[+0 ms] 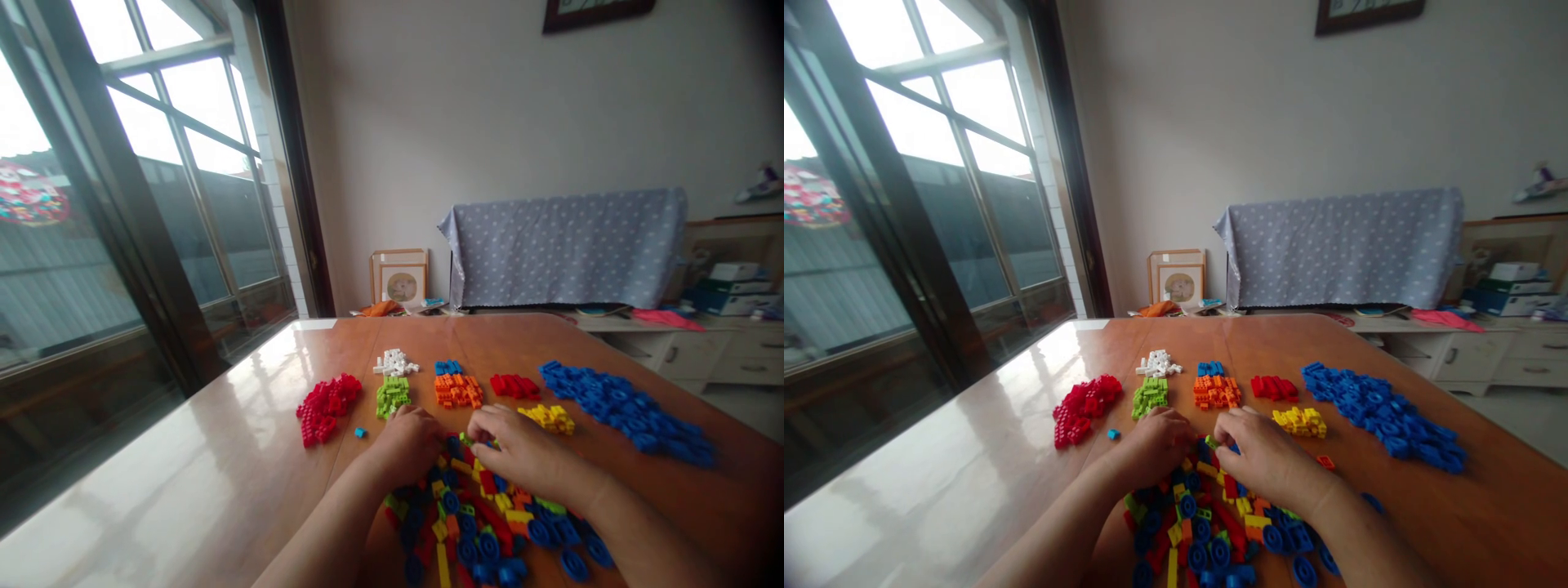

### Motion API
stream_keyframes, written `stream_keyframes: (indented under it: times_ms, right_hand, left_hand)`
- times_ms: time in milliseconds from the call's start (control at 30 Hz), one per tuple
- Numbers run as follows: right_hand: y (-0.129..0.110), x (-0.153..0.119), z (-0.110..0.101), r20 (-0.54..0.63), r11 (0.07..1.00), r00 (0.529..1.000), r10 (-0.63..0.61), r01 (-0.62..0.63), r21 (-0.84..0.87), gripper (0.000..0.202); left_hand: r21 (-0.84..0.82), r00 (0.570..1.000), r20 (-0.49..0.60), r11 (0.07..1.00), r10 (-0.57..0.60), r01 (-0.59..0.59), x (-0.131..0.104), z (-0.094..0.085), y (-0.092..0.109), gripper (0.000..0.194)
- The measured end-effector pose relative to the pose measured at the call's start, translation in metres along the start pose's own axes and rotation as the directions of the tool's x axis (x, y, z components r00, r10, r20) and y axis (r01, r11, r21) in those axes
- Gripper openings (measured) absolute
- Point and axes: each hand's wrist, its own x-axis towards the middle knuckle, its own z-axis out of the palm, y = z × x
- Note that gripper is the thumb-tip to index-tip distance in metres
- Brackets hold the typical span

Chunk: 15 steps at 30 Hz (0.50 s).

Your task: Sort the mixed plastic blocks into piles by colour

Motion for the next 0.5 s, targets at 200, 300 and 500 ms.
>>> stream_keyframes:
  times_ms: [200, 300, 500]
  right_hand:
    - [0.0000, -0.0011, 0.0013, -0.031, 1.000, 1.000, -0.001, 0.000, -0.019, 0.005]
    - [0.0000, -0.0001, 0.0016, -0.031, 1.000, 1.000, -0.003, 0.002, -0.018, 0.006]
    - [-0.0005, -0.0005, 0.0009, -0.028, 1.000, 1.000, -0.007, 0.007, -0.015, 0.006]
  left_hand:
    - [-0.044, 0.997, -0.013, 0.996, -0.080, 0.079, 0.0014, 0.0028, -0.0039, 0.019]
    - [-0.061, 0.997, 0.005, 0.995, -0.078, 0.079, 0.0024, 0.0036, -0.0071, 0.021]
    - [-0.036, 0.996, 0.007, 0.995, -0.092, 0.092, 0.0023, 0.0007, -0.0050, 0.013]
